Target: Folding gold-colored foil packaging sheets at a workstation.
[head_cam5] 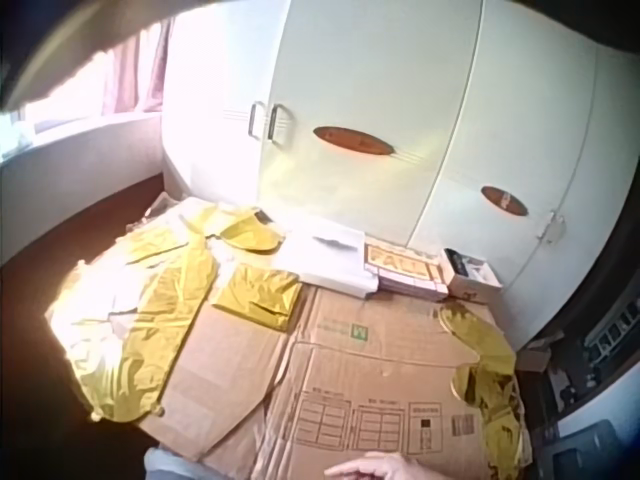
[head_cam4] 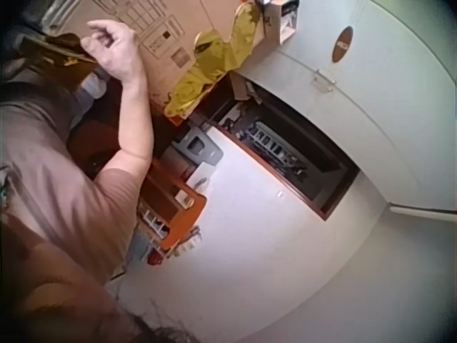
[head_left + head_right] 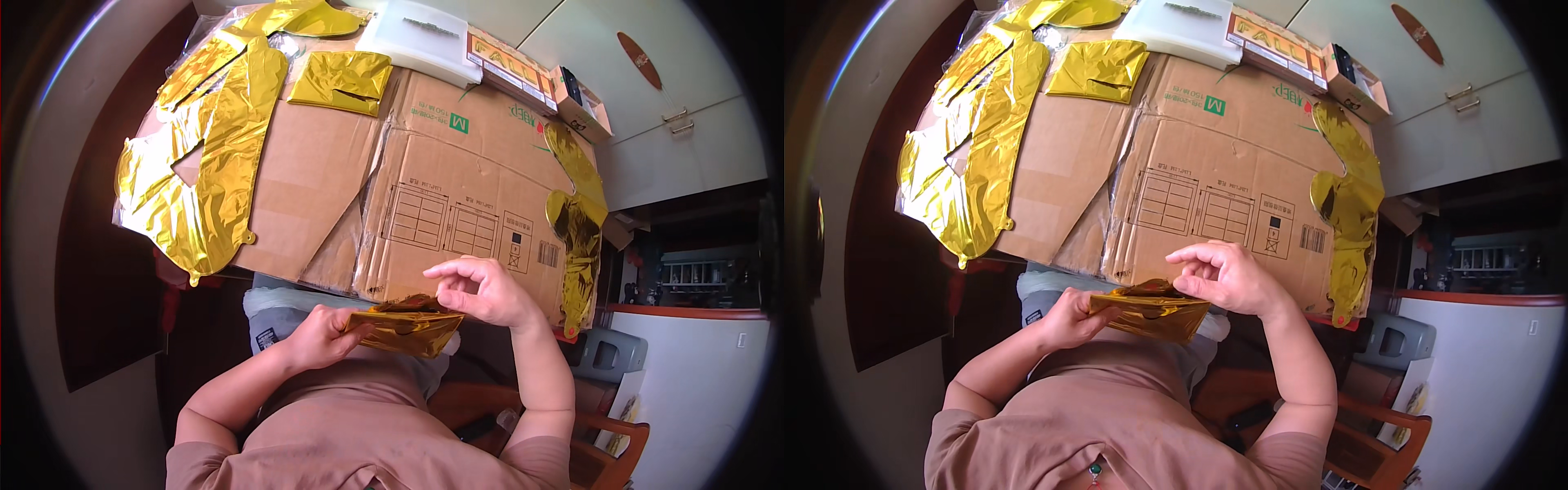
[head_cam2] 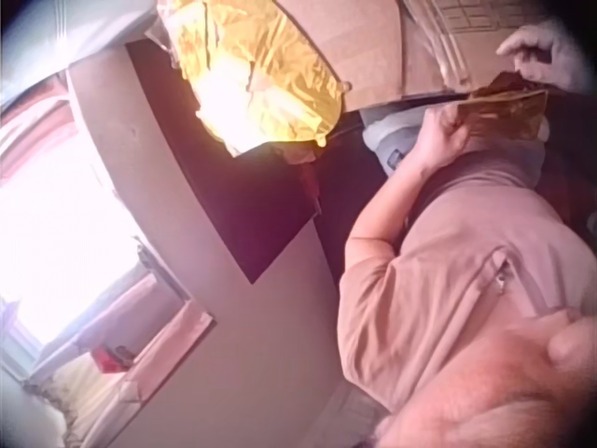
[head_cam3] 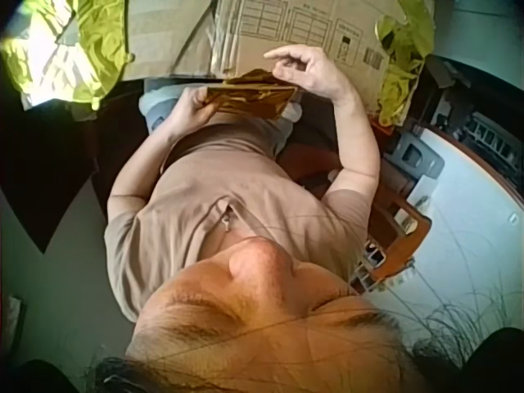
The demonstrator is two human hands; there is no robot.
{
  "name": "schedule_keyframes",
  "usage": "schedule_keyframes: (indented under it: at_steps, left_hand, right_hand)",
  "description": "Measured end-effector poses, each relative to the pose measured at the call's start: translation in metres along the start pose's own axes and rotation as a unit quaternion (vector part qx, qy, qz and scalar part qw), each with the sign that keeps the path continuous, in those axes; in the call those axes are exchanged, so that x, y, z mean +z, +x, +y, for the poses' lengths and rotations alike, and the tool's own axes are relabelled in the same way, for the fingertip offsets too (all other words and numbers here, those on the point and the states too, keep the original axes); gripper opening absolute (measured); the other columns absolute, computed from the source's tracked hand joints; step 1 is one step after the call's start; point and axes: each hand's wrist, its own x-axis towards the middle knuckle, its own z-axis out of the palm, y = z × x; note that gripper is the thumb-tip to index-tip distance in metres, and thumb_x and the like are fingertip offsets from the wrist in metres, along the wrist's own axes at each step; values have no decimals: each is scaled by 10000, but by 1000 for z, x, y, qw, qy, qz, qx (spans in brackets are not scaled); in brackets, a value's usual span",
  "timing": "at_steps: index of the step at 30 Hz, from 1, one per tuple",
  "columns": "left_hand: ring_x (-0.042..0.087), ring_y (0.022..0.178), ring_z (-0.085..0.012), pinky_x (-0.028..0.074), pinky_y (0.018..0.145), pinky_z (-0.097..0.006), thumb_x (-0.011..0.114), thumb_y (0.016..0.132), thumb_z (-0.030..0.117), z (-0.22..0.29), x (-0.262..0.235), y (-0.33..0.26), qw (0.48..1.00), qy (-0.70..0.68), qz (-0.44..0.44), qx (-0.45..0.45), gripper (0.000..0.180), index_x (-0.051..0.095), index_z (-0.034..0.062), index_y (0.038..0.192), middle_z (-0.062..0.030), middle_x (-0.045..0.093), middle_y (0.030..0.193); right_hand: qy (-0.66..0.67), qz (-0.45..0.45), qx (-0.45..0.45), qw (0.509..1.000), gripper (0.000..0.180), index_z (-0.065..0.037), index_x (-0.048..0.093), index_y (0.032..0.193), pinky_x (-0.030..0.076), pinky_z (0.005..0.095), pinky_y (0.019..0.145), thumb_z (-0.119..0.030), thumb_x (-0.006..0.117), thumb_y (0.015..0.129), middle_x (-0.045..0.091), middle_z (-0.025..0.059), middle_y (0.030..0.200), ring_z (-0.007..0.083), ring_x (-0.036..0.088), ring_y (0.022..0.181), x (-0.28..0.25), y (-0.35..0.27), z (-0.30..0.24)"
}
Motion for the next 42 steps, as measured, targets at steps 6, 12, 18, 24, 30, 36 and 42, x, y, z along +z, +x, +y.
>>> schedule_keyframes:
  at_steps: [6, 12, 18, 24, 30, 36, 42]
  left_hand:
    - [573, 756, -58, 525, 725, -279, 665, 992, 78, 1, -6, 0, 997, -51, -1, 56, 144, 721, 4, 1103, -59, 710, 814]
    - [582, 900, -57, 519, 815, -279, 669, 989, 69, 23, -47, 9, 987, -134, -84, 9, 155, 707, -42, 1090, 18, 705, 975]
    - [641, 1070, -234, 507, 957, -381, 787, 866, 184, 92, -79, 36, 964, 227, 93, 103, 492, 617, 6, 1292, -156, 689, 1167]
    - [500, 1328, -408, 372, 1130, -559, 859, 701, 367, 93, -6, 32, 855, 403, 135, 295, 886, 509, 43, 1448, -197, 518, 1454]
    - [606, 1200, -301, 464, 1046, -480, 730, 800, 138, 55, 15, 62, 823, 438, 133, 337, 449, 631, 59, 1231, -100, 634, 1179]
    - [651, 1186, -291, 489, 1037, -488, 768, 759, 117, 43, -11, 60, 836, 390, 109, 370, 350, 671, 85, 1094, -86, 681, 1129]
    - [629, 1249, -266, 411, 1124, -525, 788, 818, 105, 33, -41, 65, 834, 383, 125, 377, 253, 711, 112, 1059, -38, 705, 1124]
  right_hand:
    - [10, -60, -7, 998, 403, 31, 668, 1269, 529, 280, 896, -142, 780, 923, 716, 51, 1104, 111, 651, 982, -1, -11, 2]
    - [251, -76, 39, 964, 382, 45, 656, 1252, 523, 263, 919, -50, 774, 901, 717, 20, 1132, 81, 636, 995, 20, -22, 1]
    - [320, 176, -6, 931, 217, 18, 685, 1173, 531, 253, 887, -18, 688, 959, 720, 24, 1096, 70, 649, 956, 62, -14, 10]
    - [470, 407, -61, 781, 265, -11, 639, 1210, 531, 257, 785, 10, 668, 947, 702, 32, 1064, 91, 643, 872, 104, -7, 42]
    - [554, 272, -98, 781, 528, -12, 496, 1424, 461, 349, 1065, -45, 706, 941, 610, 68, 1334, 166, 567, 1255, 113, -16, 28]
    - [339, 147, 17, 929, 491, 21, 573, 1322, 501, 327, 1025, -60, 785, 886, 669, 68, 1229, 157, 642, 1129, 76, -56, 40]
    - [-290, 322, -104, 895, 407, -54, 629, 1140, 514, 384, 838, -21, 804, 773, 636, 92, 1020, 250, 648, 932, 52, -56, 39]
